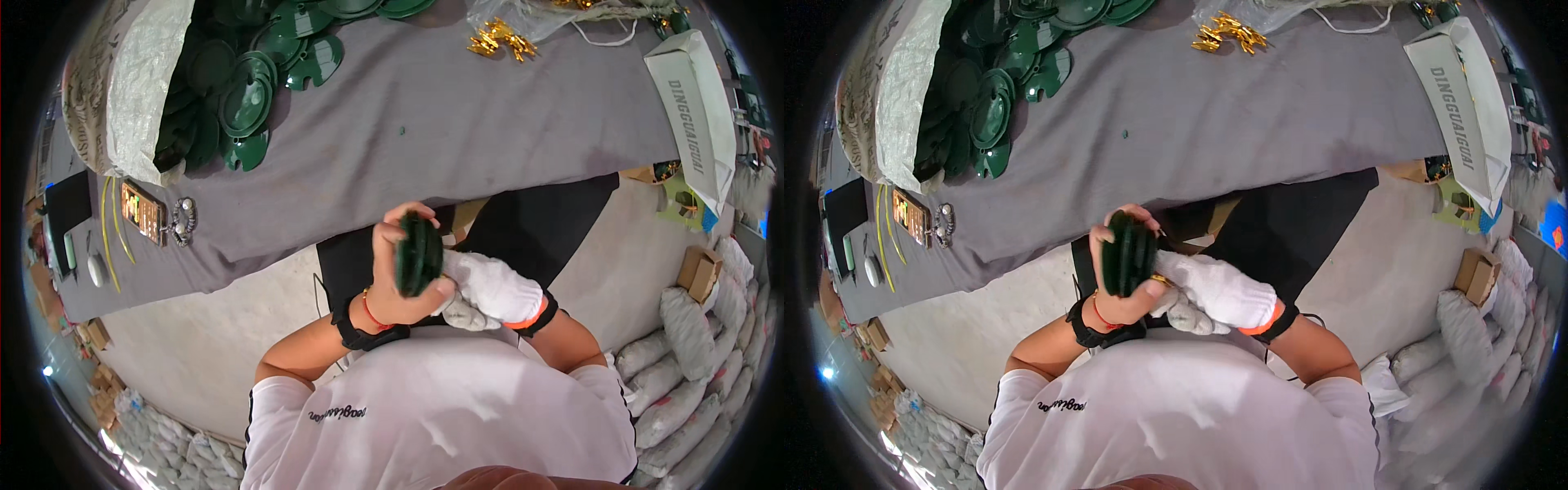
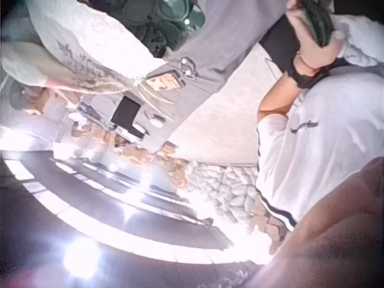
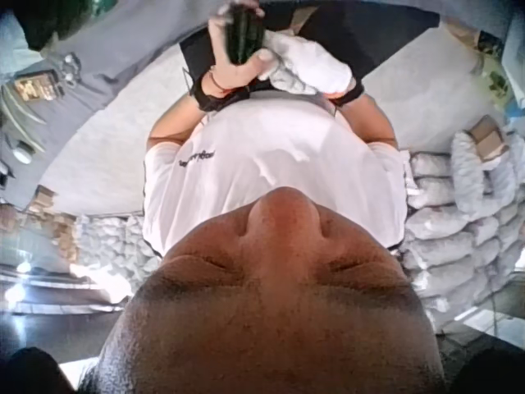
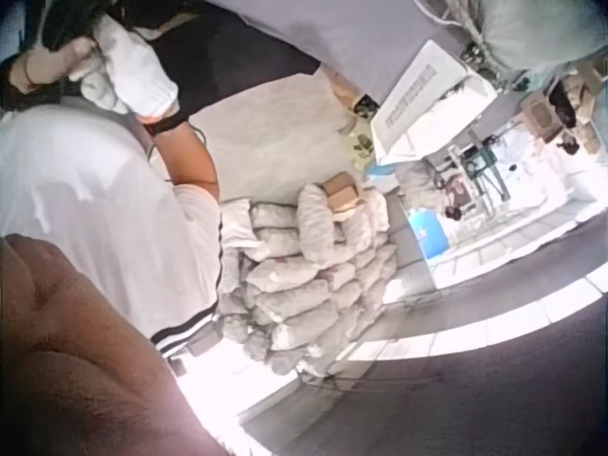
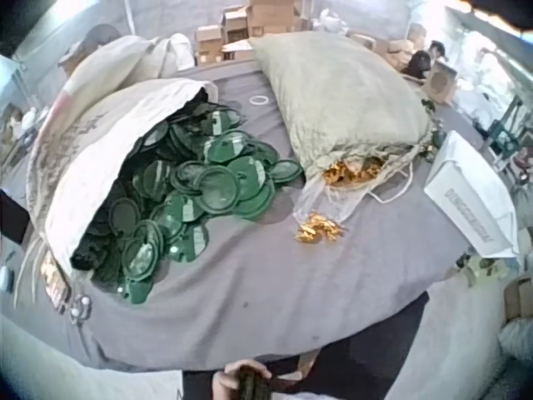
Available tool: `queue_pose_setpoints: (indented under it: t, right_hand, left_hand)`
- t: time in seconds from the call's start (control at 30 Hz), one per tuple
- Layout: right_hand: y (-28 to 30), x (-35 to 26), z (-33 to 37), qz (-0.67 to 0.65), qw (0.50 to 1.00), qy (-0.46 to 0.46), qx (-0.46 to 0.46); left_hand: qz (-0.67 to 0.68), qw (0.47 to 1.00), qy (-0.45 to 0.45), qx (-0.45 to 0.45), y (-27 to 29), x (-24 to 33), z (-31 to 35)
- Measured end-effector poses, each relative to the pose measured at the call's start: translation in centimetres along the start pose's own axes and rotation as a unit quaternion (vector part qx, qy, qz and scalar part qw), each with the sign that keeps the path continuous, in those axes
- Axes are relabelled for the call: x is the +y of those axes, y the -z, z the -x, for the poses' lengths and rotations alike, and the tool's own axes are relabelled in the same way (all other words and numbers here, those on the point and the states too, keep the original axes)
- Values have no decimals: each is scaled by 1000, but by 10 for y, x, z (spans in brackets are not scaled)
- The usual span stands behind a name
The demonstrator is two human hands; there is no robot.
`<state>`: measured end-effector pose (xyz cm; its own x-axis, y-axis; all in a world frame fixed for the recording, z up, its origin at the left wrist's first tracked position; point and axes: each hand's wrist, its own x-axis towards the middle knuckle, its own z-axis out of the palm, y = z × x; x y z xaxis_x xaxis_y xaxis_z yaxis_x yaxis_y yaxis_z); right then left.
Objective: Assembling gold-colored caps onto green plastic disks in a factory setting.
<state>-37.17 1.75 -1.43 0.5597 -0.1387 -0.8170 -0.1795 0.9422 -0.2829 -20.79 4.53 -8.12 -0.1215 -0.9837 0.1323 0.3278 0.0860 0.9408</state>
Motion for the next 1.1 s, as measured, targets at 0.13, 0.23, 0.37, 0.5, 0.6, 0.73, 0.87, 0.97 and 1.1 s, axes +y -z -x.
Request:
queue_pose_setpoints:
  t: [0.13,0.23,0.37,0.5,0.6,0.73,0.87,0.97,1.1]
  right_hand:
    - [25,26,-11,-83,996,21,1]
    - [40,43,-23,346,850,244,312]
    - [21,-17,17,205,914,217,275]
    - [49,-73,-7,350,579,531,511]
    - [75,-130,-19,457,445,427,641]
    - [98,-136,-26,545,364,413,632]
    - [52,-96,0,354,639,461,504]
    - [6,-44,-12,216,780,528,257]
    - [-5,-13,-32,227,740,597,211]
  left_hand:
    - [18,999,-34,12,0,1,-15]
    - [120,984,33,131,7,21,-41]
    - [207,973,50,86,40,6,-49]
    - [297,951,70,53,48,7,-59]
    - [274,956,83,67,44,6,-60]
    - [267,957,88,65,42,6,-62]
    - [248,963,77,68,42,3,-59]
    - [217,971,78,65,29,5,-52]
    - [188,975,97,67,10,13,-34]
